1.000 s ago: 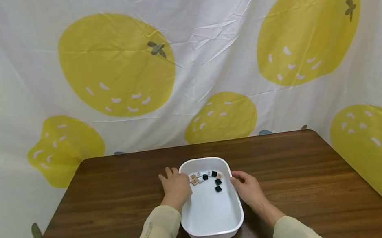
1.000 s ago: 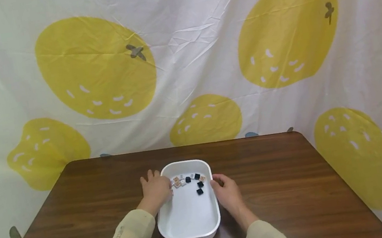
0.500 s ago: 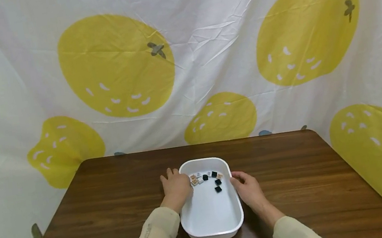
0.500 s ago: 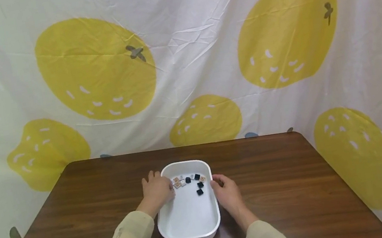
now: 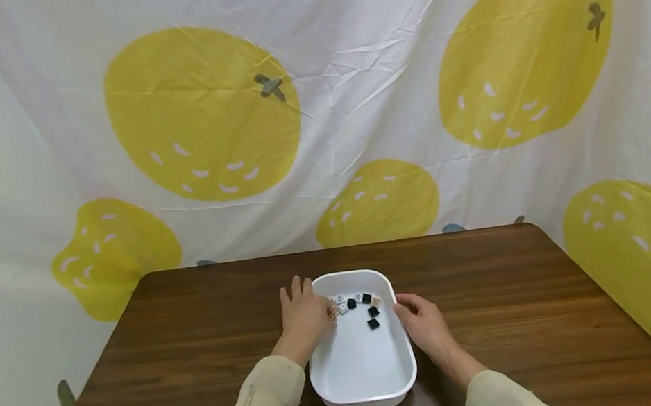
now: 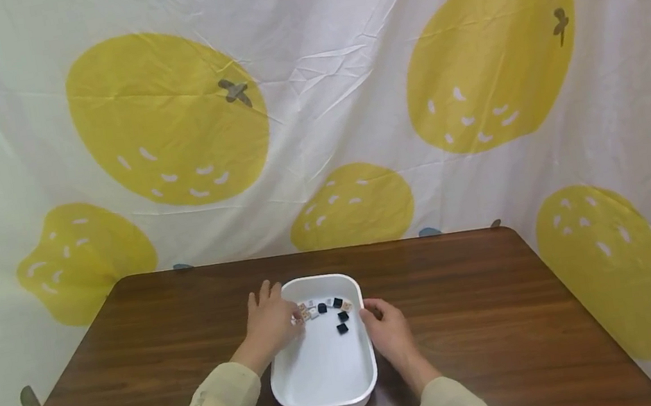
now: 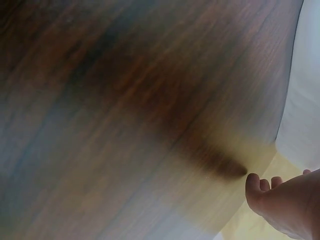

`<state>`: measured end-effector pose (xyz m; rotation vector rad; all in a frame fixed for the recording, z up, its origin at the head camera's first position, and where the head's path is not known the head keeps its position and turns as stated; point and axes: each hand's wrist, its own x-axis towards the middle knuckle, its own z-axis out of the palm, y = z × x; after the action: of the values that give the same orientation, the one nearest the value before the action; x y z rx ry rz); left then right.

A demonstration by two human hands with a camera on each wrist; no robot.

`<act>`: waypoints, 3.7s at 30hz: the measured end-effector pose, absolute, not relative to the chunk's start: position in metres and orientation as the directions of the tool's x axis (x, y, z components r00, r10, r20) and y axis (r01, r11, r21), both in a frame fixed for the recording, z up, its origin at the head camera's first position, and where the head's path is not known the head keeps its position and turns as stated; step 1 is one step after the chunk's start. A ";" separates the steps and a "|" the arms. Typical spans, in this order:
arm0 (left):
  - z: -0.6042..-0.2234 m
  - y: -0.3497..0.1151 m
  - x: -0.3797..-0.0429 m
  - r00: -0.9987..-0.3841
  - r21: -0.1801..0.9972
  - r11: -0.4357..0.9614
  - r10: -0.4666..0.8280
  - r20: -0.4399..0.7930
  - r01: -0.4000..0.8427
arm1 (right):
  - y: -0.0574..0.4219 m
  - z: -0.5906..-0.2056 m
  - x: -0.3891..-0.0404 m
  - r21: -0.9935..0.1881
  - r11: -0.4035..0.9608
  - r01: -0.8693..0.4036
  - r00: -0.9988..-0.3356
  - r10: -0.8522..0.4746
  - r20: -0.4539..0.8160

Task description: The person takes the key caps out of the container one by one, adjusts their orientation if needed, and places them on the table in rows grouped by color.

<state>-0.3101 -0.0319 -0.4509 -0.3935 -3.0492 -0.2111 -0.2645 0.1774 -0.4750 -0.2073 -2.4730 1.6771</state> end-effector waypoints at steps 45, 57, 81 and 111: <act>-0.457 -0.016 -0.302 -0.777 -0.068 0.774 0.629 -0.023 0.629 | 0.177 -0.477 -0.265 -0.928 0.373 0.004 -0.979 0.189 0.072; -0.457 -0.020 -0.306 -0.717 -0.011 0.720 0.692 0.087 0.694 | 0.177 -0.477 -0.265 -0.929 0.370 0.009 -0.979 0.195 0.068; -0.458 -0.018 -0.306 -0.760 -0.059 0.759 0.650 0.003 0.648 | 0.177 -0.478 -0.264 -0.924 0.381 0.009 -0.979 0.192 0.069; -0.453 -0.020 -0.315 -0.705 0.176 0.683 0.677 0.209 0.708 | 0.176 -0.478 -0.266 -0.922 0.387 0.027 -0.977 0.204 0.057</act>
<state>-0.3155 -0.0204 -0.4534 -1.1431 -2.7643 -0.3701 -0.2657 0.1764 -0.4777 -0.2080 -2.4786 1.6424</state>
